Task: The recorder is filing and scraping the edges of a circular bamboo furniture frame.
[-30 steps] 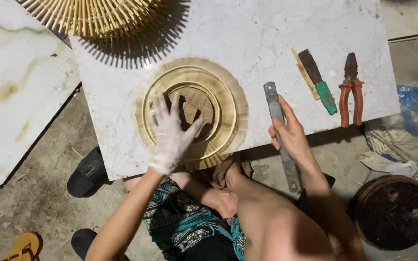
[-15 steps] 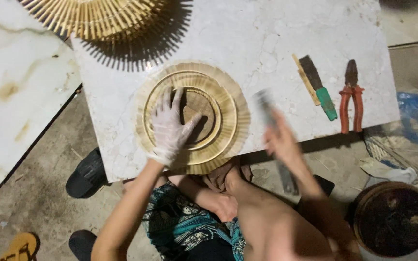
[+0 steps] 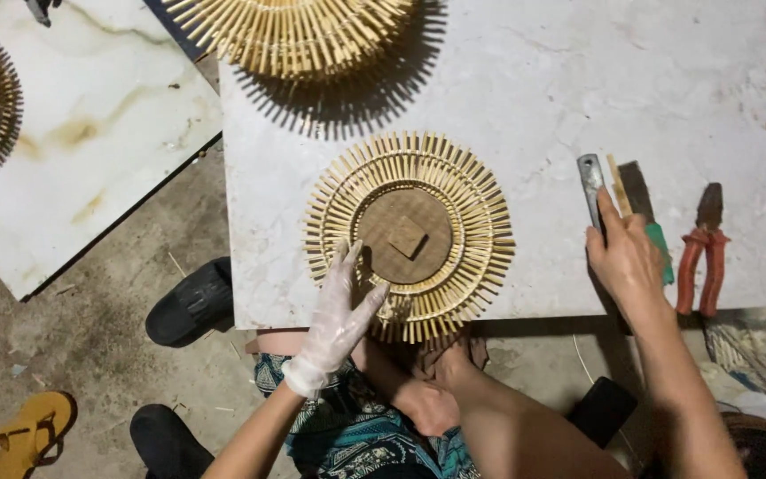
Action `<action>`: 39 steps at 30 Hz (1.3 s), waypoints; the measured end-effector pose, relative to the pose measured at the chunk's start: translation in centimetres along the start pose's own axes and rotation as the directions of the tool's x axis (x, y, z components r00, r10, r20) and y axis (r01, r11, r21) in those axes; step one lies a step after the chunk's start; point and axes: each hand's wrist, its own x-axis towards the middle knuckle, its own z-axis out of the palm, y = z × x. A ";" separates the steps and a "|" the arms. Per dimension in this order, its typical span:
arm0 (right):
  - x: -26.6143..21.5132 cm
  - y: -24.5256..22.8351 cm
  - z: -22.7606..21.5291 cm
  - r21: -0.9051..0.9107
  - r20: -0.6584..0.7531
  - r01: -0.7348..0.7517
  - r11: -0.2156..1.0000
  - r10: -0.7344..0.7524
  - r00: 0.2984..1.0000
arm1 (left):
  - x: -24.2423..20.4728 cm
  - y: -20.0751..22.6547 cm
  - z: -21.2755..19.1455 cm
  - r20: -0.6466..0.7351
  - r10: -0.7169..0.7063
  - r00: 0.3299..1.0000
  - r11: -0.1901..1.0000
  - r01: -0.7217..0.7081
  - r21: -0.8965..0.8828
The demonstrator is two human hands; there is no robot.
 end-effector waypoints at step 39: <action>4.0 -6.4 1.1 0.549 -0.009 0.136 0.825 -0.157 0.988 | 3.8 -5.3 -6.2 -0.247 -0.257 0.934 0.957 0.281 0.067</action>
